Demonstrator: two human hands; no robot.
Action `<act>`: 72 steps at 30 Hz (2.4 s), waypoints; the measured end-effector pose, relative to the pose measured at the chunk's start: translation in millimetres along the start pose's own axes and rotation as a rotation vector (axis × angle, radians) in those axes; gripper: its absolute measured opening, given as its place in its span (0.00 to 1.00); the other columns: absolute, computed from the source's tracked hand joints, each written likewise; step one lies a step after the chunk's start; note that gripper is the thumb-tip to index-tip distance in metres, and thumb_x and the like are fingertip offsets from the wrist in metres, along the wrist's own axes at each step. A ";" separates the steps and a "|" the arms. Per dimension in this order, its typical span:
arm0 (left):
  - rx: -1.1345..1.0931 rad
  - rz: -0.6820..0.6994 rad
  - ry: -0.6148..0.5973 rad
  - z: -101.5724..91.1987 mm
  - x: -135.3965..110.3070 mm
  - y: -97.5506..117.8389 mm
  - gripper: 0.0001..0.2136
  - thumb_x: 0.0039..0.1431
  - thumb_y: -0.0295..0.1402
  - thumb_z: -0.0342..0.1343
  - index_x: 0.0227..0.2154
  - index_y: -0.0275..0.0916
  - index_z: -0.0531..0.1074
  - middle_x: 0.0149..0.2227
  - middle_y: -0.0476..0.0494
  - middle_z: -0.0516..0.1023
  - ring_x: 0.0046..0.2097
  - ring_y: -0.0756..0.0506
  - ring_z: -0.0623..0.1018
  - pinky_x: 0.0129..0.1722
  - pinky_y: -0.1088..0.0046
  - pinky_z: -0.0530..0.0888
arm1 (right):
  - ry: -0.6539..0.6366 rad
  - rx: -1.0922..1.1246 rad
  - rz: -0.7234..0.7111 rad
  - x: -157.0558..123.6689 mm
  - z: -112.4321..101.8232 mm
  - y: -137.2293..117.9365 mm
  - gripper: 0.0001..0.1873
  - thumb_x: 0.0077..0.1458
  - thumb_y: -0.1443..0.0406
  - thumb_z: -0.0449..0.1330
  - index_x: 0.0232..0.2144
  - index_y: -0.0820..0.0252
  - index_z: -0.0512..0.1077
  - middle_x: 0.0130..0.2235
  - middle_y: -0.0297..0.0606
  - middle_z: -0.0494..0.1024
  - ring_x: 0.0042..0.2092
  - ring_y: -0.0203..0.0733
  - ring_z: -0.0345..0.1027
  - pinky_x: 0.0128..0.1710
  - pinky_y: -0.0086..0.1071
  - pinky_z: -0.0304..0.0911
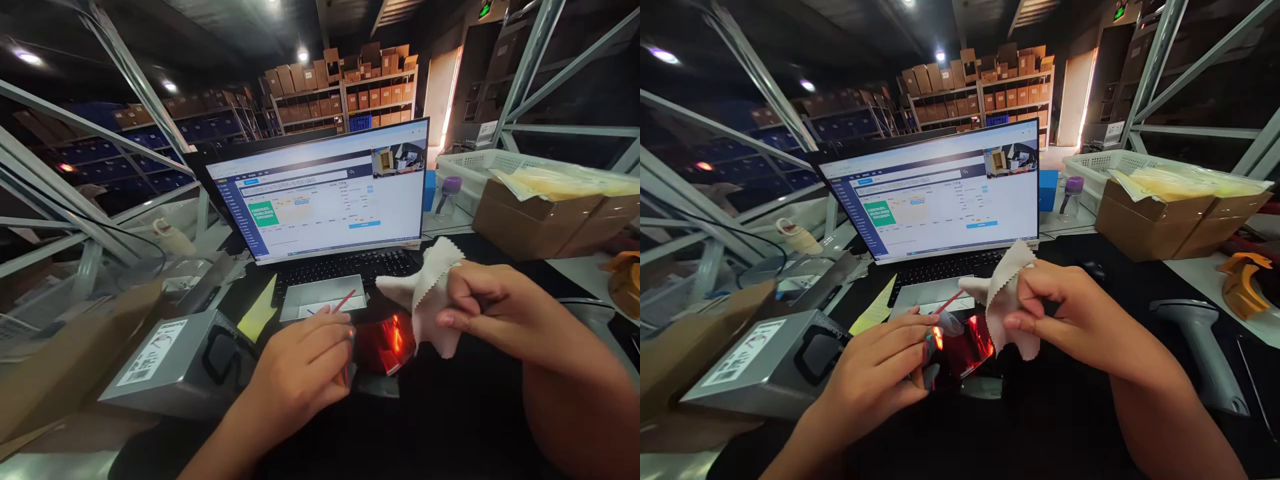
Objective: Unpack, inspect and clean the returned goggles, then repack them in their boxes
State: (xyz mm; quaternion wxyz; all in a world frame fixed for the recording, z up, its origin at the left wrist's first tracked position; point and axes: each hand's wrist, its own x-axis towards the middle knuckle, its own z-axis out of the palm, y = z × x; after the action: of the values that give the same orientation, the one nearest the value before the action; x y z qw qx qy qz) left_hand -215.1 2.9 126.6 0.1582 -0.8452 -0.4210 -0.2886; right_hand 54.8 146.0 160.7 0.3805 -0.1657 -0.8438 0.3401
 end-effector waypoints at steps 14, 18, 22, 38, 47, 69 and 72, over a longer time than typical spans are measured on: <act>-0.118 0.026 -0.106 -9.9 1.6 -11.2 0.04 0.61 0.25 0.61 0.39 0.36 0.75 0.50 0.41 0.81 0.61 0.42 0.74 0.72 0.56 0.59 | -0.451 0.300 0.167 8.8 14.5 11.1 0.22 0.61 0.65 0.64 0.24 0.56 0.54 0.20 0.27 0.68 0.22 0.33 0.69 0.21 0.25 0.53; -0.123 0.036 -0.068 -13.1 1.3 -14.0 0.06 0.62 0.29 0.63 0.40 0.36 0.75 0.50 0.40 0.81 0.61 0.42 0.74 0.71 0.57 0.60 | -0.410 0.285 0.107 10.8 13.3 10.8 0.23 0.59 0.65 0.65 0.23 0.57 0.55 0.22 0.27 0.64 0.24 0.30 0.62 0.21 0.25 0.51; -0.129 0.028 -0.044 -15.5 1.5 -15.8 0.06 0.62 0.29 0.63 0.41 0.35 0.76 0.49 0.39 0.81 0.59 0.42 0.76 0.71 0.55 0.61 | -0.341 0.233 0.062 12.3 15.9 10.6 0.24 0.57 0.63 0.67 0.21 0.58 0.55 0.22 0.26 0.59 0.25 0.29 0.51 0.23 0.26 0.47; -0.095 0.083 -0.091 -15.7 3.4 -17.7 0.05 0.65 0.31 0.60 0.39 0.35 0.74 0.51 0.37 0.80 0.61 0.41 0.74 0.71 0.54 0.59 | -0.354 0.427 0.228 8.9 24.9 8.4 0.25 0.54 0.62 0.69 0.23 0.56 0.55 0.22 0.27 0.64 0.22 0.31 0.63 0.19 0.24 0.51; -0.030 0.117 -0.189 -15.5 4.0 -9.7 0.03 0.64 0.28 0.59 0.39 0.36 0.73 0.51 0.41 0.80 0.60 0.41 0.74 0.71 0.54 0.59 | -0.484 0.280 0.182 12.1 34.6 0.3 0.24 0.52 0.65 0.69 0.20 0.58 0.55 0.21 0.23 0.55 0.25 0.29 0.46 0.22 0.25 0.45; 0.158 0.072 0.104 -12.9 4.3 -14.0 0.03 0.61 0.25 0.57 0.33 0.38 0.73 0.34 0.48 0.80 0.47 0.46 0.80 0.67 0.56 0.67 | 0.004 0.507 0.284 16.5 49.9 11.0 0.33 0.51 0.57 0.72 0.19 0.57 0.50 0.21 0.25 0.54 0.24 0.30 0.47 0.23 0.26 0.47; 0.165 0.008 0.203 -16.5 5.5 -11.2 0.03 0.60 0.25 0.57 0.32 0.37 0.74 0.35 0.46 0.80 0.43 0.47 0.81 0.63 0.58 0.72 | 0.384 0.605 0.261 22.9 50.5 18.1 0.34 0.45 0.57 0.75 0.18 0.57 0.50 0.20 0.26 0.57 0.24 0.31 0.51 0.23 0.25 0.53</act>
State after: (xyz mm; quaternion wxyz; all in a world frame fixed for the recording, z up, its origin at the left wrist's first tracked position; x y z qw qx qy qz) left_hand -227.4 4.6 143.2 0.2701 -0.7976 -0.4217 -0.3363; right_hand 2.1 148.6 135.9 0.5170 -0.2126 -0.5904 0.5822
